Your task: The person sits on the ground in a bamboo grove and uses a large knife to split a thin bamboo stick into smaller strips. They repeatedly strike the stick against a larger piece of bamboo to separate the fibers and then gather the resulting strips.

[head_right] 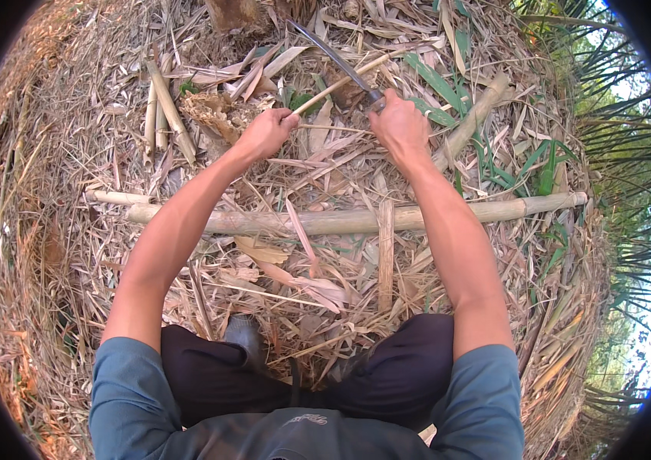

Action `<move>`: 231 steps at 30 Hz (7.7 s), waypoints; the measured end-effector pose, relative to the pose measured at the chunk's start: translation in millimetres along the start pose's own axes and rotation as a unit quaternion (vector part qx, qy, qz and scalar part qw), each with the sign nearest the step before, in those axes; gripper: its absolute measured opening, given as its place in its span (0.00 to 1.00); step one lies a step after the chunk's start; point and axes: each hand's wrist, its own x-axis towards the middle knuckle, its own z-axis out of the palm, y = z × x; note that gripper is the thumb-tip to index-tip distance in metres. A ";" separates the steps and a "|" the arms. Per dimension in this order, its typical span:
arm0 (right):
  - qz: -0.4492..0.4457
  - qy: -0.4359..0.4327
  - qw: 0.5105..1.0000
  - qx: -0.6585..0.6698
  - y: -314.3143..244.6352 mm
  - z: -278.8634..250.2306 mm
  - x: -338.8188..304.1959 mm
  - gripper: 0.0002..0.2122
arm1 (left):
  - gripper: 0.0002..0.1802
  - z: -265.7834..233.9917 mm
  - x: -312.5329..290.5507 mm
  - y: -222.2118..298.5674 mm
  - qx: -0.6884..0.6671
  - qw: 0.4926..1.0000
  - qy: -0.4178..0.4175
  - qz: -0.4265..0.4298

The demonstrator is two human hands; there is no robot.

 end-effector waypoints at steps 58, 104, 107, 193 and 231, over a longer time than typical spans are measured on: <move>-0.152 0.182 0.928 0.287 -16.6 -43.2 11.0 0.12 | 0.29 -49.1 20.1 50.0 0.023 0.982 -0.120 -0.144; 0.046 0.122 0.915 0.381 52.3 -27.1 -0.9 0.10 | 0.21 -8.0 78.0 37.0 -0.745 0.596 0.277 -0.117; 0.010 0.099 0.946 0.308 43.7 -20.2 -5.0 0.13 | 0.20 22.4 76.4 39.7 -0.729 0.598 0.295 -0.154; 0.018 -0.014 0.995 0.102 6.8 -13.3 10.5 0.16 | 0.13 2.2 4.8 42.9 0.275 0.951 0.113 0.082; -0.083 0.121 0.962 0.228 41.0 -1.8 19.9 0.14 | 0.26 -16.4 19.9 42.7 -0.171 0.967 -0.144 -0.120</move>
